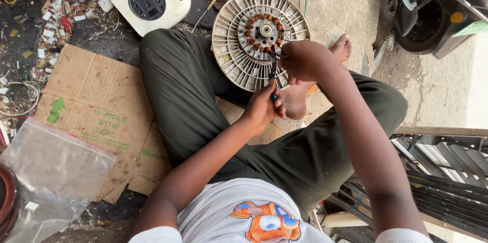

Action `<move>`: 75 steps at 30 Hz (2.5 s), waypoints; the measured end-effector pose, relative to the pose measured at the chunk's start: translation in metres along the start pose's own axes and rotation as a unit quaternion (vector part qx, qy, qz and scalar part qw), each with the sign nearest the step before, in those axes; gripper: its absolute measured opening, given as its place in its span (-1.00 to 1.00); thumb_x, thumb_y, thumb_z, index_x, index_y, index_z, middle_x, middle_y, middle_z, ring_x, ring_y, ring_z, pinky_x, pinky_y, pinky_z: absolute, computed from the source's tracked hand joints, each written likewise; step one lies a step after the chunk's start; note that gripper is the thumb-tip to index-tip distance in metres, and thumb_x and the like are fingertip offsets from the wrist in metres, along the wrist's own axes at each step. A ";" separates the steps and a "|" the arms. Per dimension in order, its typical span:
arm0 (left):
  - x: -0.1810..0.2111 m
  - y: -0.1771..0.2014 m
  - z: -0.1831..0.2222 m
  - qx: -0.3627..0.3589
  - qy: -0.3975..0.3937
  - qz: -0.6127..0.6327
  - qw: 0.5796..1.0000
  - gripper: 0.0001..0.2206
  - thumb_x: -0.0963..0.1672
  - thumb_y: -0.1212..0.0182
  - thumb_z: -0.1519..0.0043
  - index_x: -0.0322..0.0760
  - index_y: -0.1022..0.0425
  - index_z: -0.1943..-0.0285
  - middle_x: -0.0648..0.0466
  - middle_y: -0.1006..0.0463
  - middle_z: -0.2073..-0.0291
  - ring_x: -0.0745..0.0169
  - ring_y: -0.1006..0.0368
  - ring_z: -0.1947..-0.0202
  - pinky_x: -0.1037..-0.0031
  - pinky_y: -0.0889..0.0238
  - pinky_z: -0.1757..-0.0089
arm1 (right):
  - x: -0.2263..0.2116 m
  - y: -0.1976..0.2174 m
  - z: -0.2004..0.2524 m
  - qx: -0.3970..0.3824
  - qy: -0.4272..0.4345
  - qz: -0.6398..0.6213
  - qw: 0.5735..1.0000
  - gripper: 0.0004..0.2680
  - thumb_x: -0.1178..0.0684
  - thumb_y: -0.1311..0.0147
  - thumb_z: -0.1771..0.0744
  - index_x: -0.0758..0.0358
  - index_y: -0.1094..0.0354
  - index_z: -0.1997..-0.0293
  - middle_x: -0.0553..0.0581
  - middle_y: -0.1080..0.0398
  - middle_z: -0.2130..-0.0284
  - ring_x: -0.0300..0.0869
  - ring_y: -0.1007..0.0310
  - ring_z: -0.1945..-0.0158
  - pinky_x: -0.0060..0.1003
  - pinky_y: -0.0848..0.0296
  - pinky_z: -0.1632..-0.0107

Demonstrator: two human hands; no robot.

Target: The person is sitting on the floor and using pliers to remove copper wire coils from a fan motor stator. They systematically pull and cut the wires from the slots of the stator.

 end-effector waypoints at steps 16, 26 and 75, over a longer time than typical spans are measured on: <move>-0.011 0.001 0.012 0.001 -0.013 0.082 0.997 -0.66 0.09 0.13 -0.46 -0.08 -0.20 0.30 0.27 -0.14 0.63 0.32 -0.23 0.57 0.41 -0.17 0.39 | -0.023 -0.051 0.037 0.161 -0.069 -0.353 0.919 -0.66 -0.22 -0.14 -0.36 0.34 -0.27 0.19 0.12 -0.49 0.43 -0.14 -0.51 0.29 0.21 -0.17 -0.16; -0.009 -0.003 0.021 -0.003 -0.021 0.126 0.992 -0.62 0.10 0.12 -0.47 -0.09 -0.17 0.34 0.24 -0.12 0.65 0.31 -0.19 0.57 0.43 -0.13 0.39 | -0.029 -0.073 0.040 -0.033 -0.159 -0.718 0.677 -0.72 -0.15 -0.04 -0.37 0.27 -0.35 -0.01 0.08 -0.47 0.20 -0.15 -0.39 0.24 -0.12 -0.53 0.19; 0.226 -0.057 -0.069 -0.001 -0.308 -0.822 0.478 -0.55 0.12 -0.04 -0.51 -0.18 -0.42 -0.40 0.02 -0.29 -0.45 -0.08 -0.02 -0.56 -0.16 0.32 -0.44 | -0.052 -0.066 0.050 0.100 -0.113 -0.534 0.832 -0.80 0.00 -0.02 -0.45 0.36 -0.33 0.21 0.17 -0.30 0.28 -0.14 -0.34 0.19 -0.25 -0.39 0.08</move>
Point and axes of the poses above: each hand's wrist, its own z-axis away from the middle knuckle, its own y-axis out of the back of the hand, x = y × z, the point moved 5 cm from there along -z, towards the middle knuckle
